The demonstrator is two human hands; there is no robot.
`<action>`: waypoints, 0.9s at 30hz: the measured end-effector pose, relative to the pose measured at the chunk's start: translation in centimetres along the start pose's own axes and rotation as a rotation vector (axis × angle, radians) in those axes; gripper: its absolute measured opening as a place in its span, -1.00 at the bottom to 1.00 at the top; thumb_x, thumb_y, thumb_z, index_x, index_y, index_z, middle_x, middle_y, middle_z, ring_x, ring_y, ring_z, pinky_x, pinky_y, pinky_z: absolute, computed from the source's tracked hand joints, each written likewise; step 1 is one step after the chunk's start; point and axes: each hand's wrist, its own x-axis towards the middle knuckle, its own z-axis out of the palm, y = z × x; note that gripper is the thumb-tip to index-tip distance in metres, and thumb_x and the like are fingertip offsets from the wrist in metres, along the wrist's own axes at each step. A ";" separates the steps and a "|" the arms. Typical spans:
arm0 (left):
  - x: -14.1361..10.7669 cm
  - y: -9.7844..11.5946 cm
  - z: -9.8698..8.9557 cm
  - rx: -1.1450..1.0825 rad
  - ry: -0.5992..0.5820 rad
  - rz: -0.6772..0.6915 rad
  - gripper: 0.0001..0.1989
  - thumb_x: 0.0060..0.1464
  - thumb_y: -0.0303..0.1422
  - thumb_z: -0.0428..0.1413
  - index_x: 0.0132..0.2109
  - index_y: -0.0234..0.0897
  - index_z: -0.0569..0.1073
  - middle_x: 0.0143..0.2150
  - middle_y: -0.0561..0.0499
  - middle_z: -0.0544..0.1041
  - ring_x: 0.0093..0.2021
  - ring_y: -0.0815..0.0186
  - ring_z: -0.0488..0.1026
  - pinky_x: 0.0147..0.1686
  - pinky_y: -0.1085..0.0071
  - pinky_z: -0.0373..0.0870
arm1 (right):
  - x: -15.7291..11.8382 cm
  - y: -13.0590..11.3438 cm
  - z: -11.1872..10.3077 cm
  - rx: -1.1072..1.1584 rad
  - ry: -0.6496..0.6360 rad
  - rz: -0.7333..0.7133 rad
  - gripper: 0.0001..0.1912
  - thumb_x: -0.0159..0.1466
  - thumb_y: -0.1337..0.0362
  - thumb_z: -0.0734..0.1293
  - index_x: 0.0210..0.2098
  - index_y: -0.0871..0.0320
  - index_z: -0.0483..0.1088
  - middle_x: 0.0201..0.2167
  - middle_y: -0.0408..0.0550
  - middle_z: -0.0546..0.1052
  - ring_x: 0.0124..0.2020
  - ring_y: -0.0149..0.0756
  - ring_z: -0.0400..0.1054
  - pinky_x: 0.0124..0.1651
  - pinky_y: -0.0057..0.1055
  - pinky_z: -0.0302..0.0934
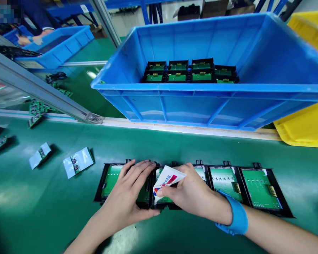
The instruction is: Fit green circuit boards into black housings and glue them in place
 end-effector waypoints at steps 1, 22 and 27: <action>0.0 0.0 0.0 0.001 0.002 0.002 -0.03 -0.08 0.09 0.27 0.28 -0.43 0.10 0.20 -0.29 0.34 0.24 -0.04 0.24 0.29 -0.02 -0.11 | 0.0 0.0 0.0 0.004 -0.006 0.006 -0.91 0.06 0.22 0.46 -0.53 0.06 0.50 -0.54 -0.21 0.58 -0.41 -0.20 0.47 -0.26 -0.34 0.19; 0.1 0.0 0.0 0.009 0.003 0.004 -0.03 -0.08 0.08 0.27 0.28 -0.43 0.10 0.20 -0.29 0.35 0.23 -0.05 0.26 0.28 -0.06 -0.08 | 0.1 -0.4 -0.4 -0.006 -0.012 -0.004 -0.86 0.09 0.20 0.44 -0.56 0.07 0.50 -0.57 -0.21 0.54 -0.54 -0.34 0.33 -0.41 -0.41 0.09; 0.1 0.1 -0.1 -0.004 0.011 0.004 -0.04 -0.07 0.06 0.27 0.29 -0.40 0.09 0.20 -0.29 0.36 0.22 -0.07 0.27 0.28 -0.08 -0.05 | 0.1 -0.5 -0.4 -0.039 -0.010 -0.003 -0.88 0.10 0.22 0.45 -0.53 0.08 0.52 -0.54 -0.21 0.55 -0.51 -0.34 0.34 -0.35 -0.41 0.12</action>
